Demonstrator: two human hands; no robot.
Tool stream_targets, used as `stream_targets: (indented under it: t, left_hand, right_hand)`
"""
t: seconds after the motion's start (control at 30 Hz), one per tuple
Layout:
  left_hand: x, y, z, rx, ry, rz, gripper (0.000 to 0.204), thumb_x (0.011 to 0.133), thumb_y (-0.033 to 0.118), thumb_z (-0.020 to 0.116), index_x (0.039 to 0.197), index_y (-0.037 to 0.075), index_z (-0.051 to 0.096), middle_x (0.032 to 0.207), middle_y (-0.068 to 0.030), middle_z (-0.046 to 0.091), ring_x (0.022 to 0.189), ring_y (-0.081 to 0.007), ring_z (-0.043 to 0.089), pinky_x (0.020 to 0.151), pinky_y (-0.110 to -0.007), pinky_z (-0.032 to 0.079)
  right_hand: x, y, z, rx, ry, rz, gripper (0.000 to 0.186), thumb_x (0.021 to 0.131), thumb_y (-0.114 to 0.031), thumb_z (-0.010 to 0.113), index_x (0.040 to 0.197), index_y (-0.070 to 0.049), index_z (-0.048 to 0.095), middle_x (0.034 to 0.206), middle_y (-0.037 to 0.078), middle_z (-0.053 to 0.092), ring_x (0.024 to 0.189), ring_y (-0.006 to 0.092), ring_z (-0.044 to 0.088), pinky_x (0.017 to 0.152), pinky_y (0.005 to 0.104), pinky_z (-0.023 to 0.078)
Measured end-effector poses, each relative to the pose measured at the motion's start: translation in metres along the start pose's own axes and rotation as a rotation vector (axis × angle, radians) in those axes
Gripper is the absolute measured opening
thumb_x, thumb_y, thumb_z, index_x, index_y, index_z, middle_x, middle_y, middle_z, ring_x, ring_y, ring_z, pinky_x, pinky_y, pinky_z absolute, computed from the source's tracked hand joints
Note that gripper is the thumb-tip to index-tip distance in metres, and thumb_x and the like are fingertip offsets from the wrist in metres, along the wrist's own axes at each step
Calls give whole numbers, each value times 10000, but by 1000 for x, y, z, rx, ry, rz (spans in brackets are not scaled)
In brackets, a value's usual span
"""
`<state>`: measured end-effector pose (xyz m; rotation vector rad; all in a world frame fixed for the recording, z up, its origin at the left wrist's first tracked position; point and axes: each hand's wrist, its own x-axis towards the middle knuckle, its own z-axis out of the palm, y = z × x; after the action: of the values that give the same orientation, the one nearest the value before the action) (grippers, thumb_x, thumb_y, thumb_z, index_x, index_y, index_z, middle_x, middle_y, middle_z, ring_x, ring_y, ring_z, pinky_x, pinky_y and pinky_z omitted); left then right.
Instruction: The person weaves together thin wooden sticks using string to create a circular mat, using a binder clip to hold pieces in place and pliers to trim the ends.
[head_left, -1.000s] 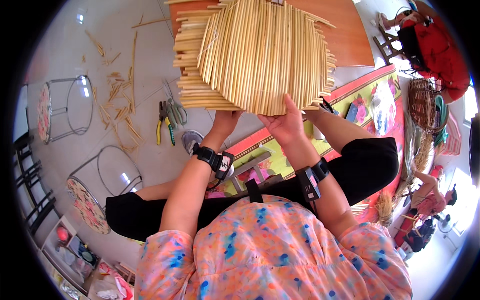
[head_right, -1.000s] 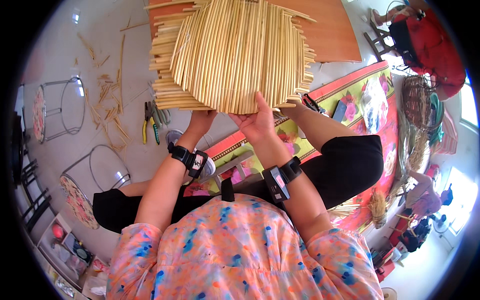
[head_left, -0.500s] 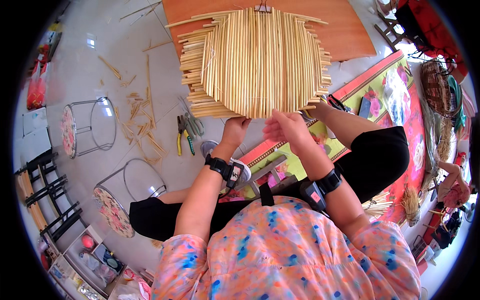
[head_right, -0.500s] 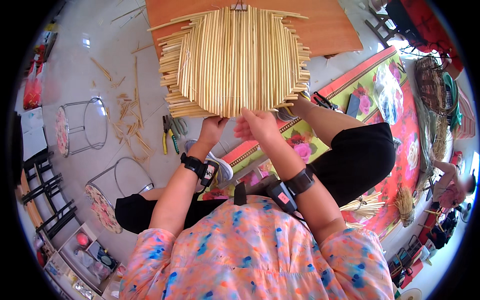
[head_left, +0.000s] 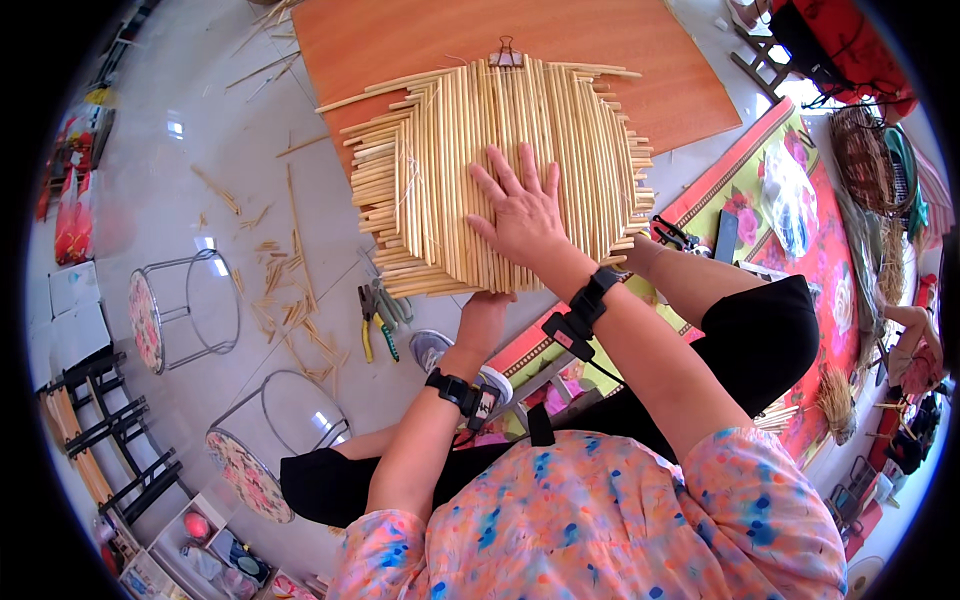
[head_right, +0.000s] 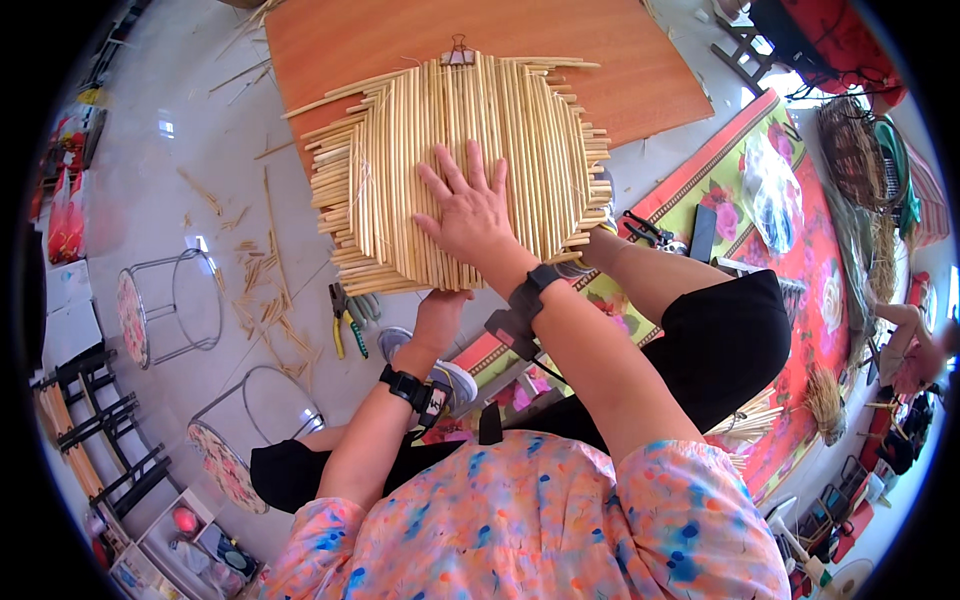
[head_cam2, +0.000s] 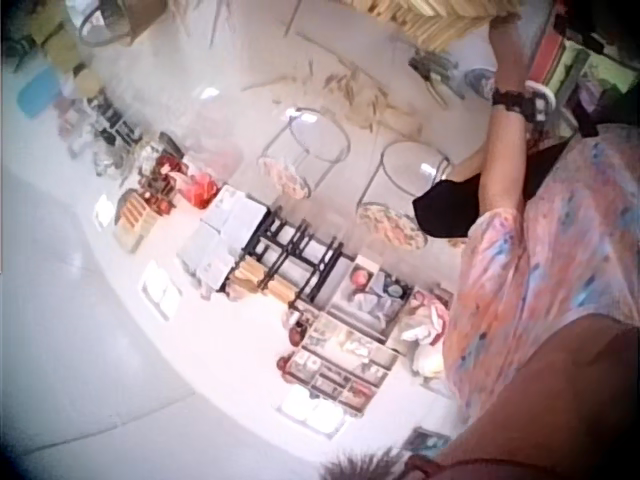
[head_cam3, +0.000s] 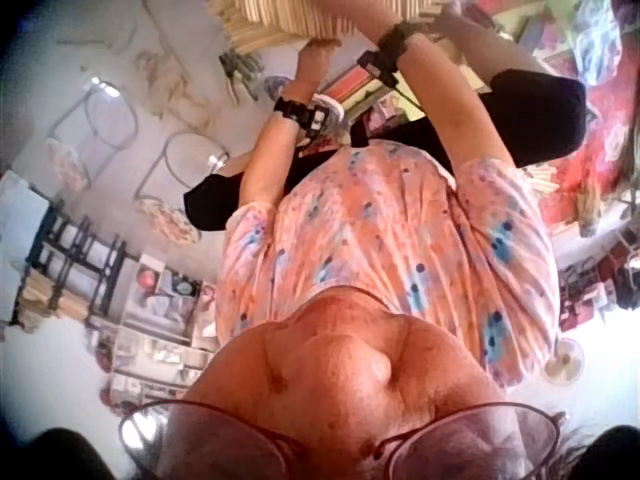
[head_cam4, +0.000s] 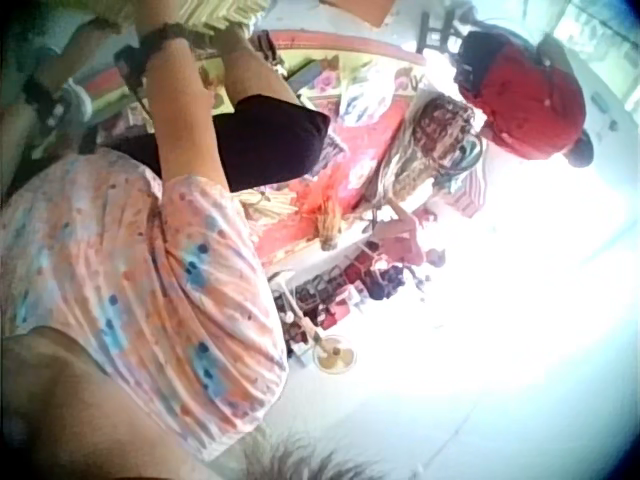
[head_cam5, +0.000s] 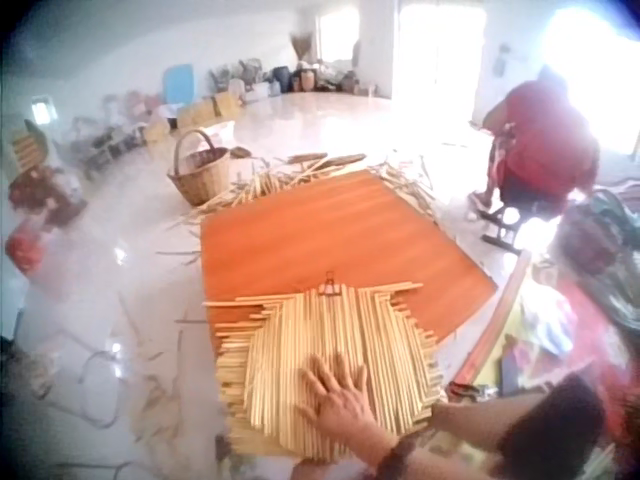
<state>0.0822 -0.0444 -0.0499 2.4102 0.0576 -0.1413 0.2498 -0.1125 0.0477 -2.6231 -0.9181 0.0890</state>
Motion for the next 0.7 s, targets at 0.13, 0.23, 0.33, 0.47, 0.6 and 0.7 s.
stream_targets:
  t: [0.13,0.23,0.33,0.47,0.6,0.7]
  left_hand:
    - [0,-2,15,-10,49,16,109,782,65,510,823,62,611,795,-124,635,756,-312,622,685,-401,505]
    - [1,-3,10,36,78,44,100,786,54,508,811,62,604,789,-126,632,746,-317,618,681,-410,500]
    - [1,-5,9,-20,121,57,76,804,63,523,808,55,599,776,-127,630,742,-320,615,678,-408,490]
    - [0,-4,8,-210,30,-62,92,843,90,540,814,25,598,720,-100,617,678,-276,607,625,-377,471]
    - [-8,-2,-9,-654,-281,-413,146,838,123,535,867,15,630,686,-16,587,567,-115,495,561,-267,444]
    - [-14,18,-42,-938,-382,-644,140,879,133,530,928,39,622,684,33,525,564,-61,455,562,-215,426]
  right_hand:
    - [0,-2,1,3,3,0,650,838,-522,503,1392,-213,362,1494,50,230,1380,380,122,1064,622,69]
    - [-1,-1,3,-4,19,2,659,828,-525,520,1387,-210,370,1489,52,241,1376,379,142,1062,623,84]
    - [-1,-3,2,6,24,3,661,822,-516,535,1384,-206,372,1485,57,250,1372,378,157,1059,624,99]
    - [0,4,-6,41,37,48,665,807,-470,567,1376,-182,376,1471,76,278,1374,365,165,1058,621,124]
    - [-22,0,-59,310,119,170,476,799,-303,608,1212,-85,517,1249,169,506,1201,322,438,969,463,364]
    - [-66,-13,-117,545,-289,357,354,797,-227,582,1092,-31,591,1043,194,618,1009,329,580,868,389,453]
